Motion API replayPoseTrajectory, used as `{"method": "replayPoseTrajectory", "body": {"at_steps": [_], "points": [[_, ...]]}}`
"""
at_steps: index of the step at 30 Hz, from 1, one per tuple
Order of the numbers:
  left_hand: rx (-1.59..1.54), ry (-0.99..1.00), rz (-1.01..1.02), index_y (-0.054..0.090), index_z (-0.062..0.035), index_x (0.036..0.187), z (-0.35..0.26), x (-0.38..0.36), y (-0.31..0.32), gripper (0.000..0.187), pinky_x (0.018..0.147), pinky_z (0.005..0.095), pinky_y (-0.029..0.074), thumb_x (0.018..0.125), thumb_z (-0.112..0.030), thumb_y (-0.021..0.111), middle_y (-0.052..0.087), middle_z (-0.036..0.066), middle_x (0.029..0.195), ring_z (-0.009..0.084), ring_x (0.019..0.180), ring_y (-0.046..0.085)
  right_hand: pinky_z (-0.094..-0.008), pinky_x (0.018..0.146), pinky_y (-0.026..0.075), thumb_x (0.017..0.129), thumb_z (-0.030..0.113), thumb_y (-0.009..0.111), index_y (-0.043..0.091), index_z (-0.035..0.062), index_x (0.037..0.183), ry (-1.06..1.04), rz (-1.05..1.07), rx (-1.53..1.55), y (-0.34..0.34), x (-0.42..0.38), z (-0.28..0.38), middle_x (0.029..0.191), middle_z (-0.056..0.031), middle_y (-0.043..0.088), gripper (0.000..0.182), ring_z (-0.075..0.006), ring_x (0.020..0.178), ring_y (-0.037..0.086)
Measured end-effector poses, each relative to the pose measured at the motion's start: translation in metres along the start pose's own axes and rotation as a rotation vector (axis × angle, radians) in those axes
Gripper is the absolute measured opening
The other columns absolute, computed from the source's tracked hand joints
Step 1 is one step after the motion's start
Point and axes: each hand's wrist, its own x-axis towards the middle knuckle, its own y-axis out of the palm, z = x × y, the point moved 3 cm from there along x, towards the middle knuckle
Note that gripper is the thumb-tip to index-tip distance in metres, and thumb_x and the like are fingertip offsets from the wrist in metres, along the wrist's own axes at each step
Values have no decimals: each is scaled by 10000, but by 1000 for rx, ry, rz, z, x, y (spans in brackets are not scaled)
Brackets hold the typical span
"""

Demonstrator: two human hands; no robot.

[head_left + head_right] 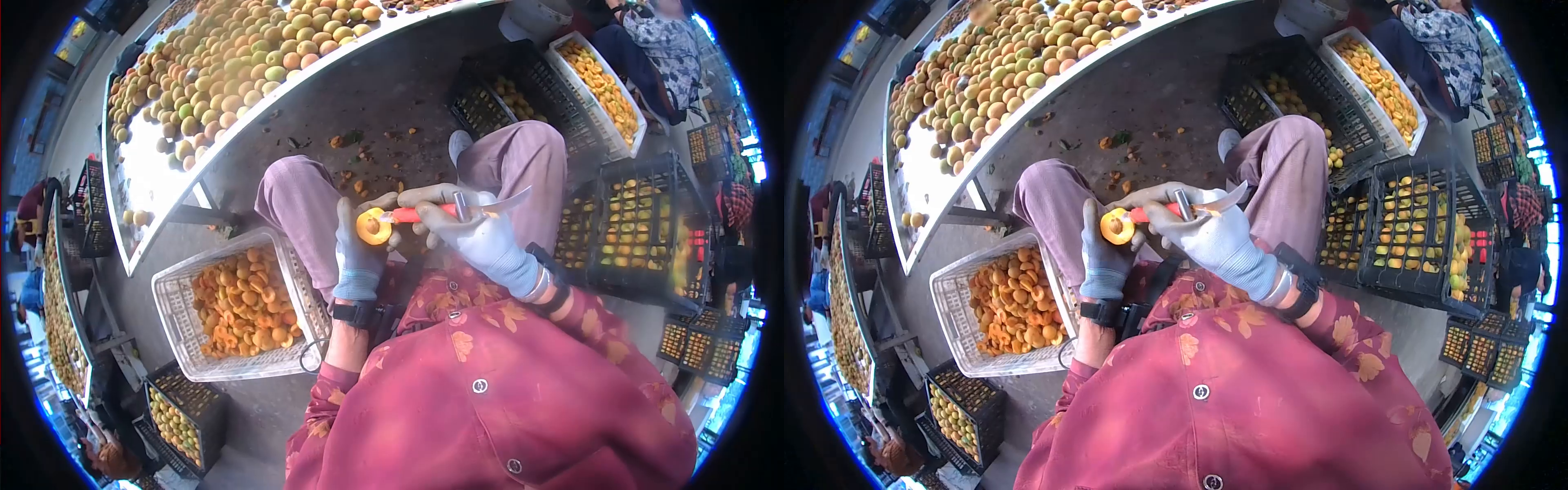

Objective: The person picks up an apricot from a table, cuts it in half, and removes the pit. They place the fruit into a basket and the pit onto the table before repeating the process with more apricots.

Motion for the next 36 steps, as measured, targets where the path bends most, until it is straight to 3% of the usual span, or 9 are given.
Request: {"method": "replayPoseTrajectory", "body": {"at_steps": [11,14,21,23,28,30,34,35,36], "points": [[179,141,-53,594,4,1078,8,7,-12,578,582,271,472,966,-538,426,643,95,885,185,730,604,-181,656,497,935,104,599,634,-19,1119,-86,-15,42,5,3,-22,1045,-73,674,224,-53,766,607],[-94,-7,-127,567,23,1095,-2,-7,12,426,562,217,488,1013,-369,419,671,83,942,121,671,608,-212,675,502,925,93,611,648,-12,1078,-75,-43,-160,7,5,-24,1032,-74,679,190,-75,809,619],[23,13,-174,625,17,1083,17,5,-7,583,550,228,453,1009,-484,336,640,51,815,119,618,563,-245,684,515,914,167,630,669,6,1005,-226,-19,-649,19,11,-9,881,-36,684,189,-115,749,642],[67,-27,-177,630,16,1065,15,3,-9,586,540,230,446,1004,-492,345,627,48,800,116,614,561,-312,575,522,853,291,684,670,62,949,79,-103,-355,10,23,-21,727,-103,684,249,-200,624,681],[61,-27,-184,614,12,1042,10,-2,-2,556,535,224,440,997,-487,373,616,50,792,112,595,554,-203,533,486,900,233,640,655,28,964,374,-40,-15,-10,27,-28,772,-45,695,215,-79,620,644],[85,-15,-249,610,15,1035,15,2,-9,547,534,216,439,997,-478,376,618,52,796,108,583,551,-209,571,501,887,252,657,668,24,959,129,-56,-32,2,17,-27,778,-33,696,239,-76,663,653],[120,-13,-187,617,26,1100,8,-2,6,574,561,200,446,1007,-472,348,629,50,823,95,613,561,-329,643,527,828,256,707,679,32,986,-285,-54,-525,7,11,-34,818,-167,680,275,-324,773,676],[113,-2,-166,616,24,1127,10,1,5,581,593,203,454,1011,-469,332,636,51,836,94,649,568,-329,643,527,828,256,707,679,32,986,-287,-58,-522,9,10,-30,818,-167,680,275,-324,773,676],[115,-1,-165,616,24,1127,9,1,4,581,593,203,454,1011,-469,332,636,51,836,94,649,568,-259,639,501,868,179,657,670,26,1005,-135,-67,-455,9,9,-29,848,-77,668,206,-176,754,634]]}}
